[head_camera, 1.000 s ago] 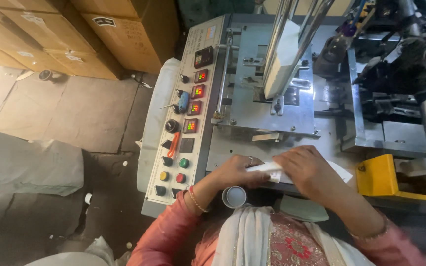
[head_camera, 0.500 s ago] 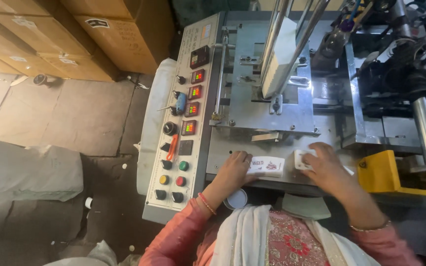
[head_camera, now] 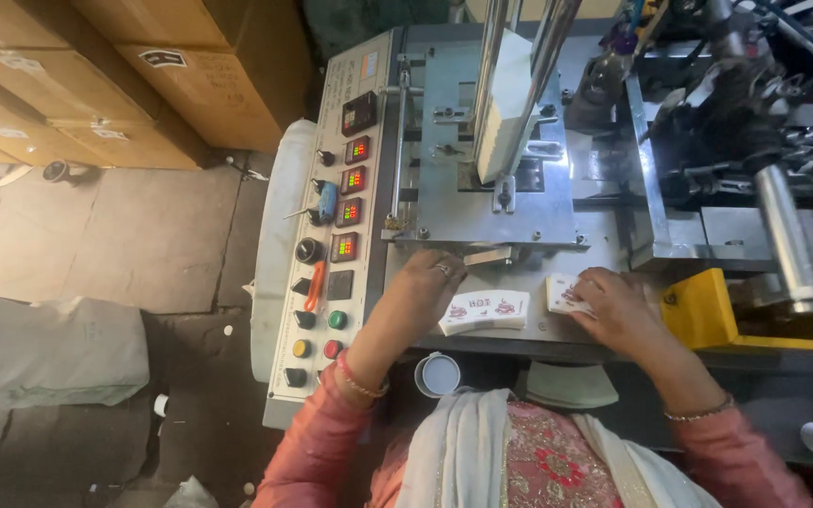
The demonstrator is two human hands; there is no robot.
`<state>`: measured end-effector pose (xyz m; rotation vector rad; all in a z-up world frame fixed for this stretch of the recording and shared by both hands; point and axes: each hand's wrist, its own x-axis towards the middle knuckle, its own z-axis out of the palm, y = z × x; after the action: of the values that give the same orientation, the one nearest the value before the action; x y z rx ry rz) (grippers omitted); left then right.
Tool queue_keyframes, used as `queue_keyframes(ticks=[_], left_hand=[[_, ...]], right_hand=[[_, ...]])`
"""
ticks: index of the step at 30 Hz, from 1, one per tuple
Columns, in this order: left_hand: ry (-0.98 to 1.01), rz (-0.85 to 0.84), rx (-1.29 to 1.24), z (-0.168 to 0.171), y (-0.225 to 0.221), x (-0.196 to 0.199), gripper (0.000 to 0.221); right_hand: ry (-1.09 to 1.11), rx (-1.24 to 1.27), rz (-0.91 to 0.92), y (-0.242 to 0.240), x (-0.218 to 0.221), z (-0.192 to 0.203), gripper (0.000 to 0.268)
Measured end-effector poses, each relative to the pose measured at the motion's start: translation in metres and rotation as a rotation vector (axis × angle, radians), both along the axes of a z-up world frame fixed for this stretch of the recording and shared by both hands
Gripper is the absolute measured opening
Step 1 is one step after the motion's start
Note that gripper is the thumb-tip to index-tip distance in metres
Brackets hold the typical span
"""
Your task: Manual sorting and preparation of paper cup blanks followed by organizing finished cups into a collection box.
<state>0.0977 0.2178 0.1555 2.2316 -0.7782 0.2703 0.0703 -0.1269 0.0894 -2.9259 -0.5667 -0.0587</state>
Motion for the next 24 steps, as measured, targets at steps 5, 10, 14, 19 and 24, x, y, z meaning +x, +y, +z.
queue_keyframes(ticks=[5, 10, 14, 19, 24], left_hand=[[-0.038, 0.014, -0.126, 0.092, 0.016, -0.025, 0.018], [-0.083, 0.025, -0.241, 0.125, 0.014, -0.039, 0.017], [-0.024, -0.068, -0.153, 0.076, -0.002, -0.036, 0.017], [0.427, -0.254, -0.183, 0.019, -0.038, -0.034, 0.021], [1.114, -0.556, -0.342, -0.005, -0.060, -0.033, 0.024]], right_hand=[[-0.044, 0.084, -0.019, -0.008, -0.004, -0.016, 0.035], [-0.120, 0.139, 0.023, -0.007, -0.003, -0.018, 0.041], [0.034, 0.190, -0.085, -0.010, 0.002, 0.003, 0.032], [-0.088, 0.402, -0.098, -0.014, -0.019, 0.052, 0.032], [-0.165, 0.364, 0.454, 0.048, -0.068, 0.115, 0.025]])
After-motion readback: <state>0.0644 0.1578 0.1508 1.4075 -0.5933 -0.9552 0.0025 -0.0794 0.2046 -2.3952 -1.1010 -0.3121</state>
